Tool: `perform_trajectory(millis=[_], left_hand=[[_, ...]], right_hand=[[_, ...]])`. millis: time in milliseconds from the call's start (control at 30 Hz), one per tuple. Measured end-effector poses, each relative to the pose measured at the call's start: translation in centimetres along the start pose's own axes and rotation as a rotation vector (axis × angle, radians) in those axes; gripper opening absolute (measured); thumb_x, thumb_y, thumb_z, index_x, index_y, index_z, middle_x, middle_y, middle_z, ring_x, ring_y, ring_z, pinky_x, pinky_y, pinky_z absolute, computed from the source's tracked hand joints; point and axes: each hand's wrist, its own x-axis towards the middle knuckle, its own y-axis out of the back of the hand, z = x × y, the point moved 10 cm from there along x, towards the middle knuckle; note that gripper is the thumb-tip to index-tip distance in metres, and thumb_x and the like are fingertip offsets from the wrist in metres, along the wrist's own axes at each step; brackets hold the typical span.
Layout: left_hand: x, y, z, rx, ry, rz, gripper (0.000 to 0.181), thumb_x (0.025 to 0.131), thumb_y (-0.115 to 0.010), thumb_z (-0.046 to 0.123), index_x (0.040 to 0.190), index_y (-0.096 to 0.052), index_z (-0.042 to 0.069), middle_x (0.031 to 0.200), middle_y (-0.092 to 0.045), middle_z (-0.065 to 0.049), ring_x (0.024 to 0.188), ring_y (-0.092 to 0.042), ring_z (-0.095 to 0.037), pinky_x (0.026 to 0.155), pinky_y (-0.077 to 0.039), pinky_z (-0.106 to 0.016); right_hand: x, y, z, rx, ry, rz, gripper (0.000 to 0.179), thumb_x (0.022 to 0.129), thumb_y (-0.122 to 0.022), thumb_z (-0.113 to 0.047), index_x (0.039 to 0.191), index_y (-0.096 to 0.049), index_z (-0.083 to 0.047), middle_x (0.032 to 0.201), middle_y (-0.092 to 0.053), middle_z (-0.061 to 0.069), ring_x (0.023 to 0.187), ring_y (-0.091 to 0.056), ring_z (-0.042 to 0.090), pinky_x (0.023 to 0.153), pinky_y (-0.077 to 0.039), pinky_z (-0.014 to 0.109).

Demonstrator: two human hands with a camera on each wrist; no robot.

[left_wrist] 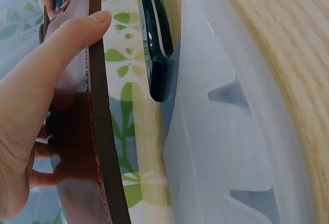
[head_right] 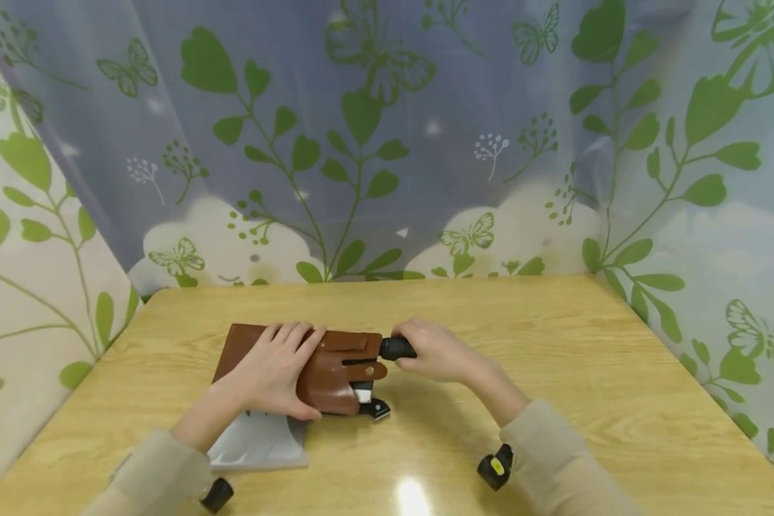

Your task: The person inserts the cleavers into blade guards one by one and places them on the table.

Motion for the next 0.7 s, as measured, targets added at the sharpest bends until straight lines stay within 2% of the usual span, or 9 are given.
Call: perform_trajectory(millis=[267, 500, 700], left_hand=[[-0.1, 0.0, 0.0, 0.002, 0.007, -0.004, 0.121, 0.056, -0.052, 0.086, 0.142, -0.031, 0.004, 0.13, -0.041, -0.018, 0.116, -0.041, -0.033, 0.092, -0.033, -0.051], [0.3, 0.2, 0.9, -0.014, -0.02, 0.012, 0.121, 0.056, -0.051, 0.086, 0.143, -0.031, 0.004, 0.13, -0.042, -0.018, 0.115, -0.042, -0.033, 0.092, -0.033, -0.05], [0.5, 0.3, 0.9, -0.005, -0.012, 0.005, 0.121, 0.056, -0.051, 0.086, 0.143, -0.03, 0.004, 0.129, -0.043, -0.018, 0.115, -0.042, -0.032, 0.091, -0.034, -0.05]], right_hand=[[0.0, -0.6, 0.1, 0.096, -0.015, -0.079, 0.035, 0.087, -0.058, -0.012, 0.12, -0.053, -0.001, 0.107, -0.056, 0.009, 0.08, -0.048, 0.016, 0.066, -0.04, 0.031], [-0.1, -0.7, -0.3, 0.11, 0.012, -0.089, 0.039, 0.09, -0.055, -0.013, 0.125, -0.049, 0.002, 0.11, -0.054, 0.01, 0.075, -0.045, 0.014, 0.061, -0.038, 0.028], [0.2, -0.7, -0.3, 0.12, 0.007, -0.087, 0.038, 0.089, -0.055, -0.013, 0.124, -0.05, 0.001, 0.106, -0.055, 0.008, 0.073, -0.045, 0.014, 0.059, -0.038, 0.027]])
